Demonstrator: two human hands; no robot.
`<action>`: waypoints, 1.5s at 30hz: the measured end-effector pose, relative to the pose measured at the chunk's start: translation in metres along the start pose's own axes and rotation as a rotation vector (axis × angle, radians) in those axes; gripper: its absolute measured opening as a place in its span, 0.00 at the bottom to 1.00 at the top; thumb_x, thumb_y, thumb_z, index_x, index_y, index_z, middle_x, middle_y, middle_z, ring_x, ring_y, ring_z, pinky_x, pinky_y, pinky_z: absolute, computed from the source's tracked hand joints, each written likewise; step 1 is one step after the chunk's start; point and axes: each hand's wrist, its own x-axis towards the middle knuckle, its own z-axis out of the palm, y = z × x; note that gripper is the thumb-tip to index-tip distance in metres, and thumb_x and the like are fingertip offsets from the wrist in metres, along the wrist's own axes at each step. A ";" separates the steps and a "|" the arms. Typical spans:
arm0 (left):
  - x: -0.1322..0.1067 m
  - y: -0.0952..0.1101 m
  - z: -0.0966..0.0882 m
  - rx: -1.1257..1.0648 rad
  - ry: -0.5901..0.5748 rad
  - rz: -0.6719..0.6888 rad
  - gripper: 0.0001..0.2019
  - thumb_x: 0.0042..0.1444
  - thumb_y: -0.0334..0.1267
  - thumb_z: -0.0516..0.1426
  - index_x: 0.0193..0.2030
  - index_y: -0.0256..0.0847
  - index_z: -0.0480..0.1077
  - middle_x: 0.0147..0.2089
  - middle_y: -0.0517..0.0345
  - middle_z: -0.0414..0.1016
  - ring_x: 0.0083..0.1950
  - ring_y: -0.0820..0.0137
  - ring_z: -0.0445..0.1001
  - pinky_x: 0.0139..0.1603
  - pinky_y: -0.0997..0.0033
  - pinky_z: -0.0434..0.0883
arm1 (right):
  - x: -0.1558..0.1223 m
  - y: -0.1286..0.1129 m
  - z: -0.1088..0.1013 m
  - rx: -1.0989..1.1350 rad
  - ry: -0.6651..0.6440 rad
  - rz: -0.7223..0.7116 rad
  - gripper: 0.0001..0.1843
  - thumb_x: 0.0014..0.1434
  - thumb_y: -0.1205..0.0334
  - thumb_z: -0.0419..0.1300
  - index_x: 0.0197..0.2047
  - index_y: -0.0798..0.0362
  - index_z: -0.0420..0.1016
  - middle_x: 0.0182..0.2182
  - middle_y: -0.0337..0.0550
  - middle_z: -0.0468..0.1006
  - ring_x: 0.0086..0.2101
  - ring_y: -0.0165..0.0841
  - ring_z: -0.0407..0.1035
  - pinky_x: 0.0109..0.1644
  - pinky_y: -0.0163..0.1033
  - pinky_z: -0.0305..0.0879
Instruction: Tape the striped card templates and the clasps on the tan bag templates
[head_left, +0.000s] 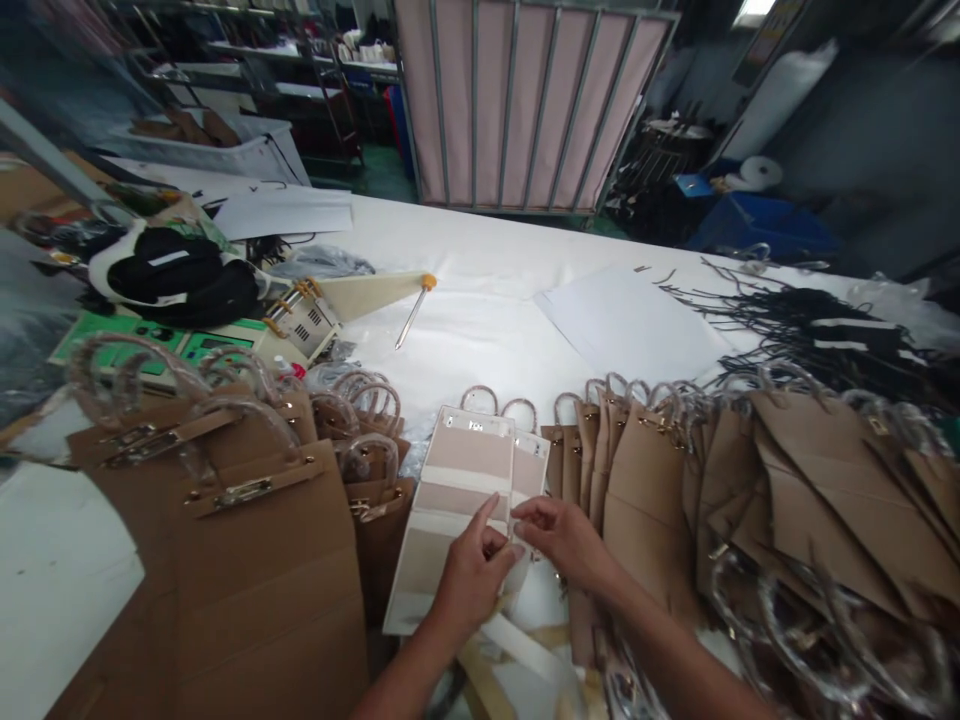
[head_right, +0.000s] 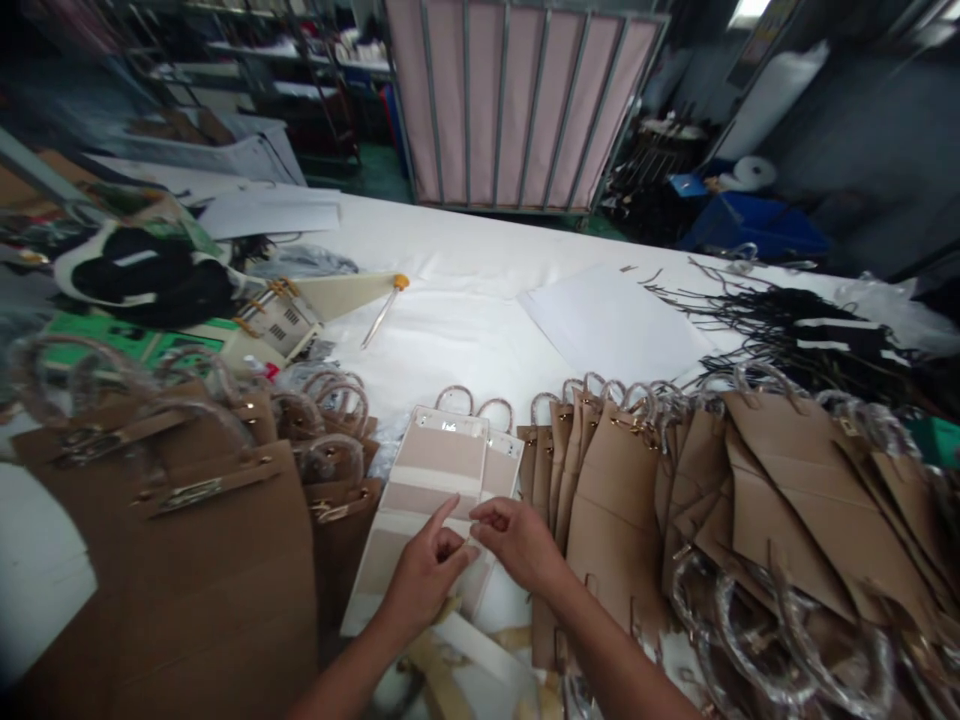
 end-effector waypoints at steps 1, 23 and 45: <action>-0.003 0.003 0.000 0.033 -0.015 0.011 0.32 0.56 0.37 0.60 0.68 0.36 0.62 0.26 0.70 0.67 0.29 0.72 0.67 0.35 0.72 0.64 | -0.005 -0.004 -0.001 -0.008 0.001 -0.011 0.13 0.55 0.55 0.65 0.40 0.54 0.81 0.23 0.34 0.73 0.26 0.29 0.64 0.31 0.34 0.60; 0.010 -0.007 -0.008 0.285 0.002 0.260 0.05 0.62 0.35 0.55 0.36 0.42 0.71 0.41 0.56 0.76 0.44 0.67 0.75 0.42 0.72 0.67 | 0.017 -0.045 -0.020 -0.740 -0.247 -0.282 0.11 0.59 0.65 0.63 0.45 0.44 0.82 0.35 0.38 0.81 0.38 0.34 0.73 0.44 0.37 0.62; 0.047 -0.026 -0.027 0.736 0.038 0.236 0.12 0.67 0.37 0.49 0.37 0.43 0.73 0.37 0.55 0.80 0.38 0.64 0.78 0.40 0.66 0.64 | 0.113 -0.020 -0.007 -1.013 -0.297 -0.449 0.08 0.59 0.63 0.60 0.30 0.49 0.80 0.31 0.41 0.79 0.33 0.34 0.70 0.42 0.42 0.56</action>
